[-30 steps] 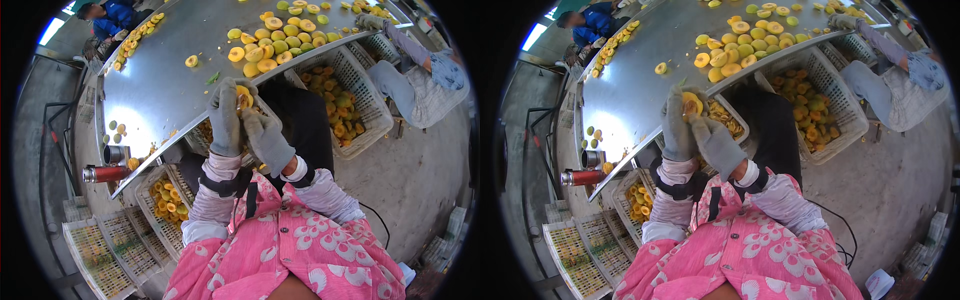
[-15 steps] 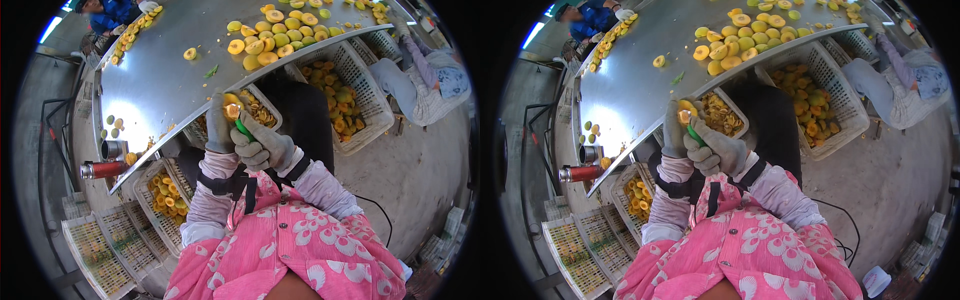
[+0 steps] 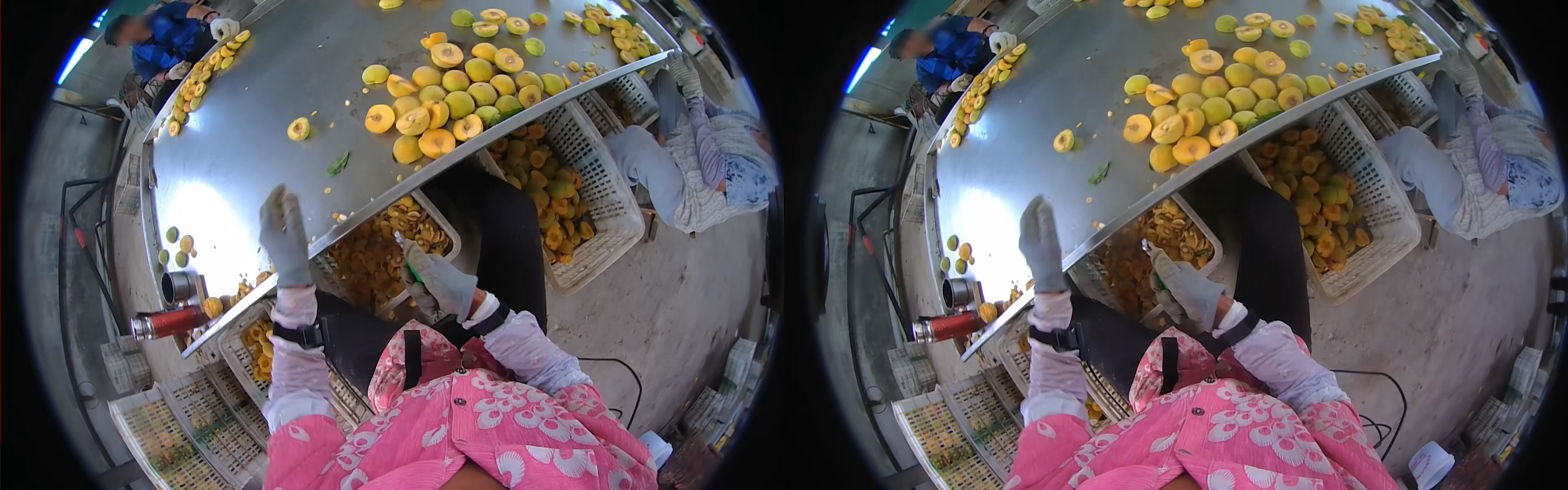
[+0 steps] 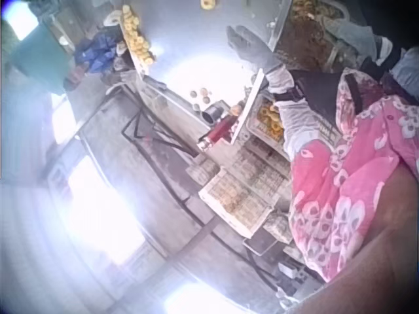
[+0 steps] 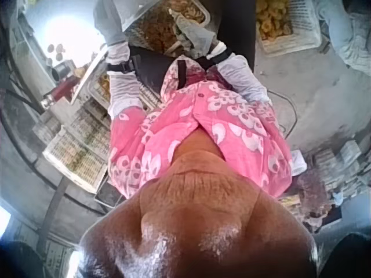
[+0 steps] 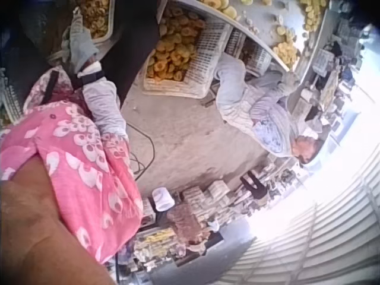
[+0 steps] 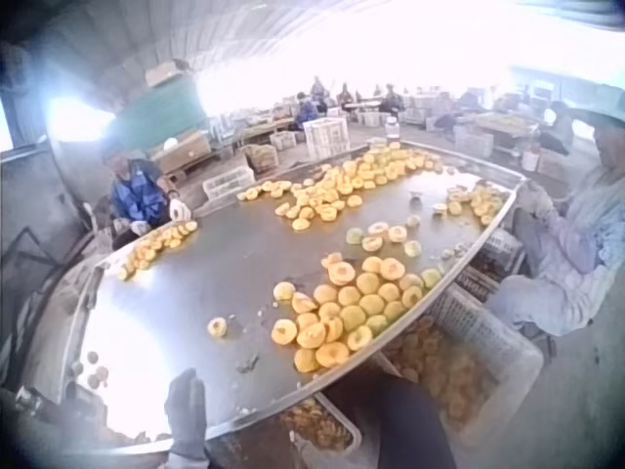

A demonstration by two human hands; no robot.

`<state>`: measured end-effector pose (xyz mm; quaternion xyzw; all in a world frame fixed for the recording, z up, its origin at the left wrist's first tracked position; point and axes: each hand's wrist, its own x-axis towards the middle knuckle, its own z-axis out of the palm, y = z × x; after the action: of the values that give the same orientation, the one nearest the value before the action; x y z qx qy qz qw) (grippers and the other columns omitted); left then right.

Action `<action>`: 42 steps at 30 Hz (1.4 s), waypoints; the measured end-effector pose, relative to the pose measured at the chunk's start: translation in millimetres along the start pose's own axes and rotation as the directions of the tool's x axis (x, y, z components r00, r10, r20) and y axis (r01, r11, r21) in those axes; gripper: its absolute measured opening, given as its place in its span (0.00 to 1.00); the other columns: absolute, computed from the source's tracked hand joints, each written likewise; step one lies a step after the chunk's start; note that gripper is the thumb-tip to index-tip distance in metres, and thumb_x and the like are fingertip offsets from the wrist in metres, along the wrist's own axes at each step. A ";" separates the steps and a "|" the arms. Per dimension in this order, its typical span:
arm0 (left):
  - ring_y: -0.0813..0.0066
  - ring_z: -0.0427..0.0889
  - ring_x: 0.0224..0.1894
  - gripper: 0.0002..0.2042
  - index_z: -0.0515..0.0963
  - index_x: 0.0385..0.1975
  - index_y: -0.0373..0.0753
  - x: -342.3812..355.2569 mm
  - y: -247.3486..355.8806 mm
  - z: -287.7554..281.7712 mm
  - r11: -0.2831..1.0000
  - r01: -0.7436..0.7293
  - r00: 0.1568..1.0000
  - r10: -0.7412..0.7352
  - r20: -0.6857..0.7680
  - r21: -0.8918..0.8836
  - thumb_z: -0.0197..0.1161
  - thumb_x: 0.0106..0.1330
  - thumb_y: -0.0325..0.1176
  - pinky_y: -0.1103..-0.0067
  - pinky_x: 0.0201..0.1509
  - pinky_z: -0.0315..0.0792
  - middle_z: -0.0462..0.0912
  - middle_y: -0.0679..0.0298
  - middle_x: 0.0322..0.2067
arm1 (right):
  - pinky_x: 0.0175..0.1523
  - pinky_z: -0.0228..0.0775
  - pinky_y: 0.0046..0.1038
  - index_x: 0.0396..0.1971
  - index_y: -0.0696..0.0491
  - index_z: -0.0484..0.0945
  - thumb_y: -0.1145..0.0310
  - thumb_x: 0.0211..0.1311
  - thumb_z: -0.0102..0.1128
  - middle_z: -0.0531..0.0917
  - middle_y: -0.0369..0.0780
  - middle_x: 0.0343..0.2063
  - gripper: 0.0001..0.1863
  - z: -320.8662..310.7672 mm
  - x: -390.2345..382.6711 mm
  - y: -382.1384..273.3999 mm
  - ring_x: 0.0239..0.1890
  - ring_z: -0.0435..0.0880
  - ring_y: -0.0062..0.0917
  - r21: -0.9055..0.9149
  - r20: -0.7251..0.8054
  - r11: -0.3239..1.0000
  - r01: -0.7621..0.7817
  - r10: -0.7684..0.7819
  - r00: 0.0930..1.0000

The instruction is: Pit and peel halves of fruit using a specialized handheld pitting tool at a sorting table.

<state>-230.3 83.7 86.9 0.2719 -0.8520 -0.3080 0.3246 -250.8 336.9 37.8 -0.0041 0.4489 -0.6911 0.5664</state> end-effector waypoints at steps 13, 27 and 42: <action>0.65 0.82 0.35 0.22 0.75 0.49 0.36 73.5 2.8 160.7 0.971 0.237 0.816 -0.195 0.544 -0.009 0.66 0.61 0.43 0.73 0.39 0.76 0.82 0.59 0.38 | 0.24 0.66 0.23 0.34 0.56 0.77 0.53 0.71 0.50 0.74 0.34 0.18 0.19 -33.9 11.6 -57.9 0.19 0.72 0.17 -0.159 -0.218 0.975 0.158 -0.190 0.957; 0.75 0.79 0.34 0.36 0.75 0.41 0.34 -41.1 120.2 34.9 0.676 0.308 0.922 -0.038 0.386 -0.669 0.32 0.71 0.65 0.81 0.42 0.73 0.80 0.61 0.30 | 0.31 0.71 0.41 0.37 0.53 0.78 0.55 0.66 0.55 0.80 0.50 0.23 0.16 32.3 -23.5 -76.0 0.28 0.79 0.48 -0.856 -0.002 0.301 0.420 -0.815 0.580; 0.75 0.78 0.25 0.37 0.77 0.38 0.32 -52.0 114.3 -1.9 0.715 0.257 0.864 0.131 0.486 -0.650 0.34 0.70 0.66 0.81 0.32 0.73 0.79 0.64 0.22 | 0.34 0.71 0.41 0.38 0.59 0.79 0.53 0.68 0.52 0.81 0.54 0.26 0.21 40.3 -52.5 -59.2 0.31 0.80 0.49 -0.866 0.094 0.323 0.381 -0.644 0.759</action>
<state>-225.7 193.2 148.1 0.0704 -0.7162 -0.6756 0.1601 -257.4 350.7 125.2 -0.3288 0.7714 -0.5175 0.1707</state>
